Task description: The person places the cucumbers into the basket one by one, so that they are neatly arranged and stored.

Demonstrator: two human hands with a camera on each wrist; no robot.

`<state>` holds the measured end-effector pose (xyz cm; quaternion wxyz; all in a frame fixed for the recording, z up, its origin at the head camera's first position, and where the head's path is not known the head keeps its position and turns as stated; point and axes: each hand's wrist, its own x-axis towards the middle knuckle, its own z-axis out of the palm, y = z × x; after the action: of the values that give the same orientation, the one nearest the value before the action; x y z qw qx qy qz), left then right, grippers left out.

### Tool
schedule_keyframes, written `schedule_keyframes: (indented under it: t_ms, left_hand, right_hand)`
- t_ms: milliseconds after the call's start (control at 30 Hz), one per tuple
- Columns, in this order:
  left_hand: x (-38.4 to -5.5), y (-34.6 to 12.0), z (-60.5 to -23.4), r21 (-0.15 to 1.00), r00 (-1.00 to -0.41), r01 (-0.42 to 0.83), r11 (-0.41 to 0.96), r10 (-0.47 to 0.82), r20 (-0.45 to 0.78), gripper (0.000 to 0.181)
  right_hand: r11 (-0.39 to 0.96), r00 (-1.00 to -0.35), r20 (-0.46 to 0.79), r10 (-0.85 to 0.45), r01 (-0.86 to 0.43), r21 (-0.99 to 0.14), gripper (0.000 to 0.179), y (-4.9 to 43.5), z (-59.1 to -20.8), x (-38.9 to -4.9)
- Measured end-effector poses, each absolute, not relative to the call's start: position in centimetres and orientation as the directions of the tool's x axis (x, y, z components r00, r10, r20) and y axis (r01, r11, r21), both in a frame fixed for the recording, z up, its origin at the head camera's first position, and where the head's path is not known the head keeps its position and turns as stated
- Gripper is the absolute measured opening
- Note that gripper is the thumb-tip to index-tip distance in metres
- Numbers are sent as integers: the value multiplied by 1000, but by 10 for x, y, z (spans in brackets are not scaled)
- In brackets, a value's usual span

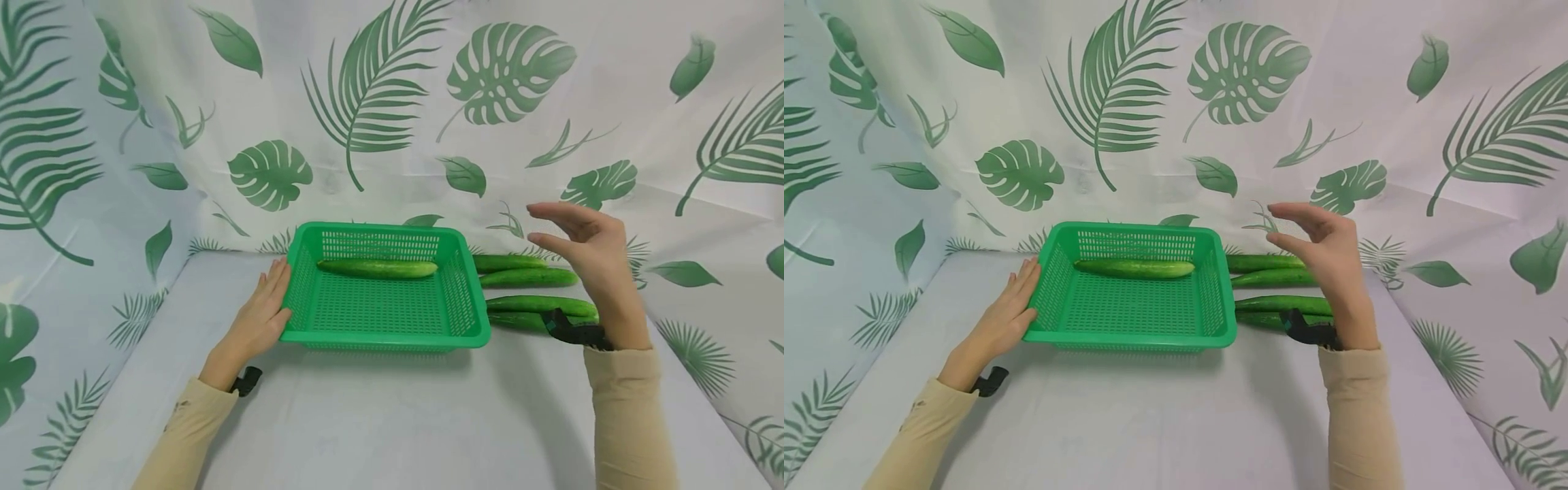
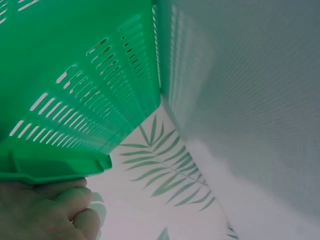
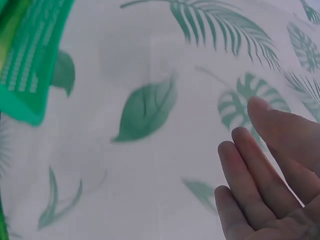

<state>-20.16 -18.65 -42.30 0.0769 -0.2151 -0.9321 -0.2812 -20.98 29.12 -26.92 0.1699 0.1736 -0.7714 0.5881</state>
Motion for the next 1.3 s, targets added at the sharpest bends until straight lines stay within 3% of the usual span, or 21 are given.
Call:
schedule_keyframes:
  t_ms: [233,500,700,867,1033,1200,1300]
  left_hand:
    - [-204,-187,-426,492,-890,454,743,357,283,71]
    - [-204,-185,-427,494,-891,454,741,359,280,72]
    - [-203,-186,-426,488,-892,450,748,353,282,72]
    - [-205,-187,-425,480,-889,457,749,361,283,71]
    - [-205,-186,-423,485,-885,463,742,362,292,72]
    - [-205,-186,-424,486,-884,466,739,360,299,71]
    - [-205,-186,-425,487,-886,462,741,356,298,71]
  right_hand:
    - [128,-887,454,83,-442,-888,45,336,-291,-190]
    - [157,-931,265,250,-231,-960,50,381,-339,-182]
    - [26,-955,135,264,-132,-991,55,409,-375,-183]
    - [-5,-966,80,246,-84,-996,52,431,-403,-184]
    - [129,-974,32,223,-3,-992,51,447,-424,-188]
    - [461,-977,-63,203,152,-875,63,452,-437,-192]
    - [564,-981,-95,168,175,-807,67,451,-441,-194]
